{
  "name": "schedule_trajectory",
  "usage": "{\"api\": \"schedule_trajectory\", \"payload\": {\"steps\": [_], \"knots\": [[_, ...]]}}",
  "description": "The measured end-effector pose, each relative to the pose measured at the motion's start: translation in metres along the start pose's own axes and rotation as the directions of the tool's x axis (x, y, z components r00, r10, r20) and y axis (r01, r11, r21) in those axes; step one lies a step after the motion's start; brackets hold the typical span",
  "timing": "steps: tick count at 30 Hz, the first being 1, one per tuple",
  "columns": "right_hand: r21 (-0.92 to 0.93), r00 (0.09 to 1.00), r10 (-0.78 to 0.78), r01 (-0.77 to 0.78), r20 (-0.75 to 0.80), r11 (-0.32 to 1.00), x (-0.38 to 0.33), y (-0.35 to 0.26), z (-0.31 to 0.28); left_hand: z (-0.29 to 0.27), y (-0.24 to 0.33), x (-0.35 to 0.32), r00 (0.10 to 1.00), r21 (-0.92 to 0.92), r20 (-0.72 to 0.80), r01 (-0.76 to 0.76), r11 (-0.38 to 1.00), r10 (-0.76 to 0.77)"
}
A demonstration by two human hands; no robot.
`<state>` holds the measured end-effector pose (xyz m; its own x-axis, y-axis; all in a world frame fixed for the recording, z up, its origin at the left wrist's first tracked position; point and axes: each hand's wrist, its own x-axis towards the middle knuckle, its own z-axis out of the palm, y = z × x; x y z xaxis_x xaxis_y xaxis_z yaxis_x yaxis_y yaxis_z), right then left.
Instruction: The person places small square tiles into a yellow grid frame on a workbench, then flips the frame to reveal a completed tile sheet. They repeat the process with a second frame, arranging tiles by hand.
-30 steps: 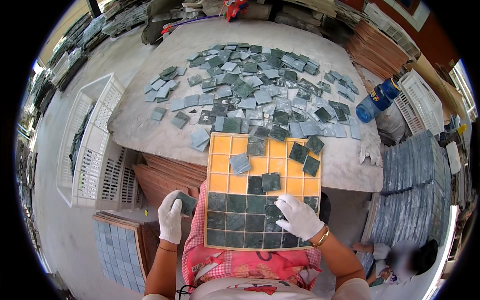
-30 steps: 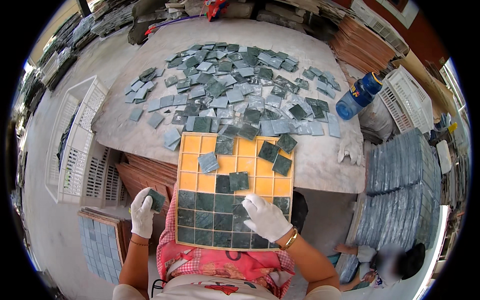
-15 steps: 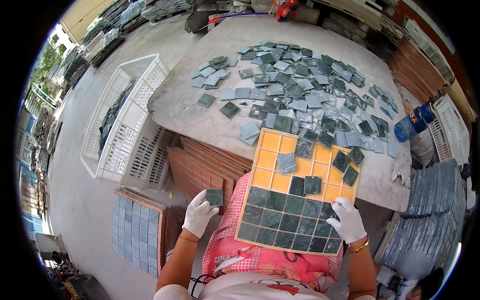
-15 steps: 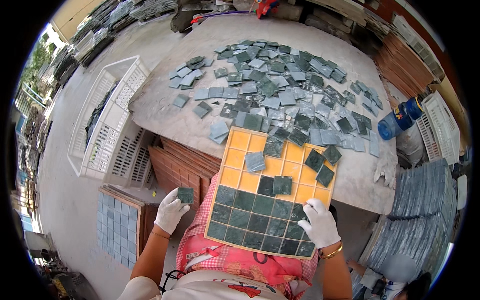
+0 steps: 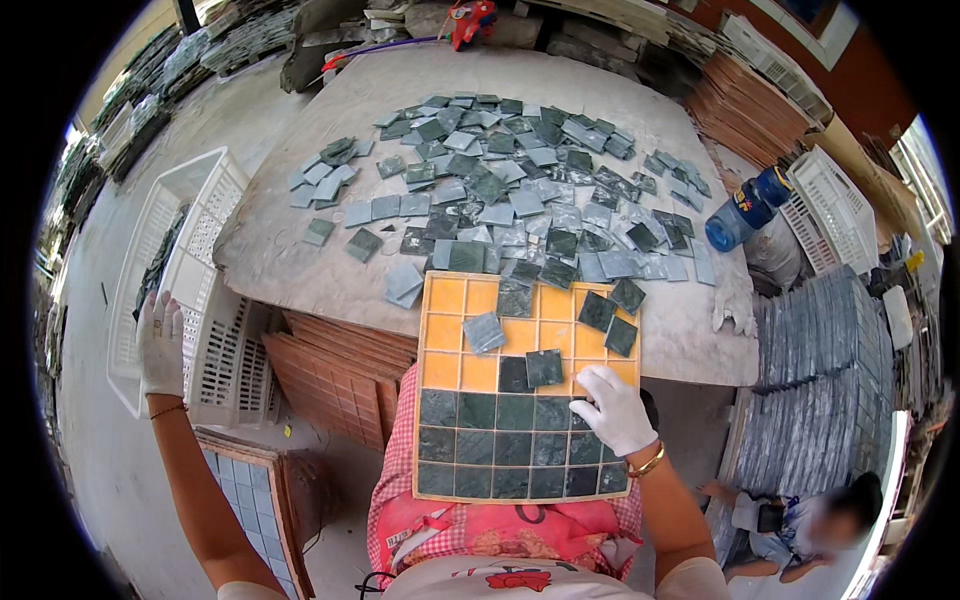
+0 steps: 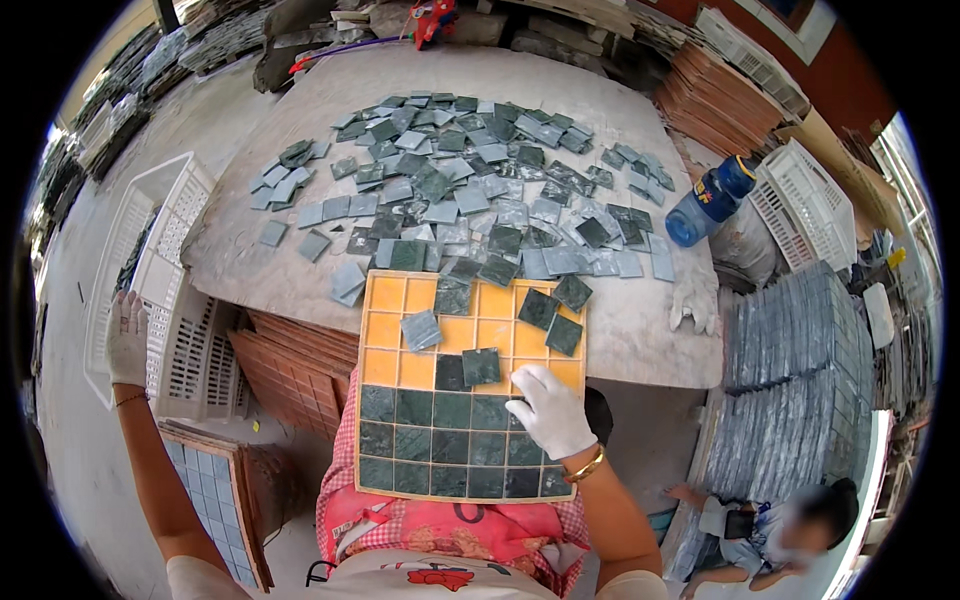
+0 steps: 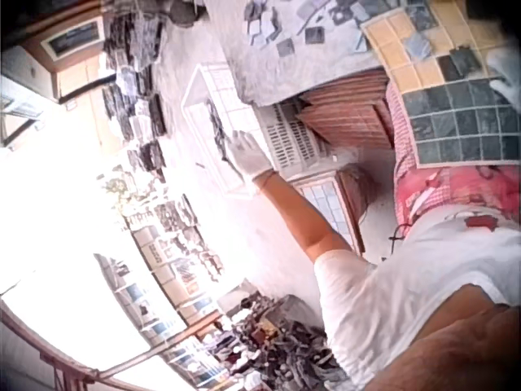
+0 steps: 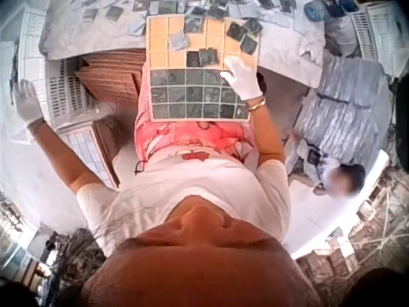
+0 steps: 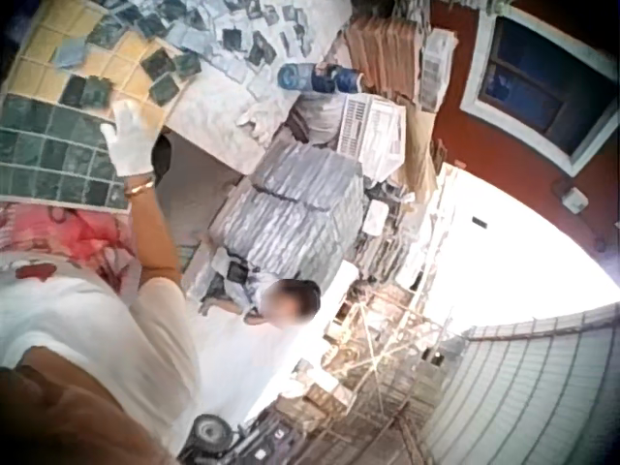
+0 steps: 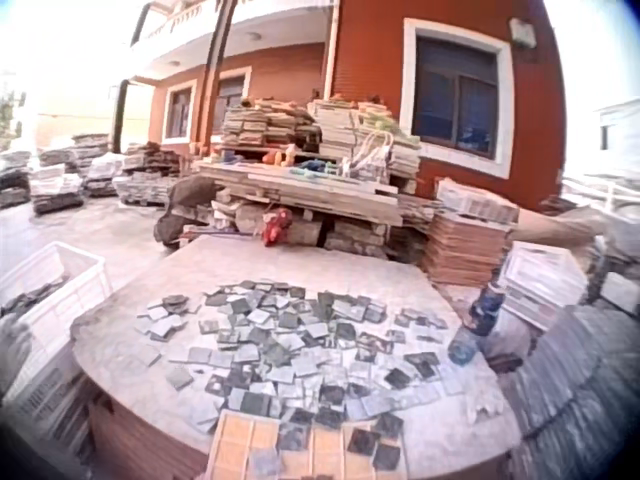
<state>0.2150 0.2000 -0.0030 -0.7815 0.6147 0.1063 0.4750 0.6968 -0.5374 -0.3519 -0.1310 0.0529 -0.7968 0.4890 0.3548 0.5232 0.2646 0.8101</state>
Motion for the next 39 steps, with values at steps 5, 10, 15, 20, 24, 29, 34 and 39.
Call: {"api": "schedule_trajectory", "payload": {"steps": [5,10,15,20,24,29,34,39], "knots": [[-0.131,0.994,-0.097,0.101,0.040,0.986,0.038,-0.001,0.002,0.209,0.144,-0.096,0.816,-0.365,0.536,0.454,0.813,-0.215],[-0.043,0.988,-0.066,0.073,0.142,0.996,0.053,0.000,-0.011,0.291,0.182,-0.161,0.753,-0.143,0.612,-0.197,0.970,0.243],[0.144,0.986,-0.106,0.087,0.126,0.986,0.037,0.014,-0.005,0.326,0.186,-0.159,0.808,0.200,0.519,-0.434,0.879,0.281],[0.071,0.986,-0.116,0.108,0.123,0.992,0.029,0.001,0.008,0.335,0.177,-0.155,0.790,0.219,0.582,-0.379,0.899,0.192],[0.056,0.986,-0.094,0.087,0.136,0.995,0.041,-0.001,0.001,0.334,0.175,-0.151,0.768,0.197,0.624,-0.331,0.923,0.142],[-0.056,0.990,-0.109,0.104,-0.094,0.993,0.098,-0.015,0.016,0.331,0.172,-0.156,0.789,0.194,0.567,-0.407,0.893,0.236],[-0.271,0.998,-0.040,0.050,0.041,0.961,0.142,-0.030,0.015,0.314,0.165,-0.158,0.768,0.106,0.561,-0.436,0.893,0.309],[-0.322,0.967,-0.211,0.248,0.145,0.914,0.154,-0.023,0.013,0.298,0.168,-0.161,0.727,-0.257,0.684,0.312,0.915,-0.056]]}}
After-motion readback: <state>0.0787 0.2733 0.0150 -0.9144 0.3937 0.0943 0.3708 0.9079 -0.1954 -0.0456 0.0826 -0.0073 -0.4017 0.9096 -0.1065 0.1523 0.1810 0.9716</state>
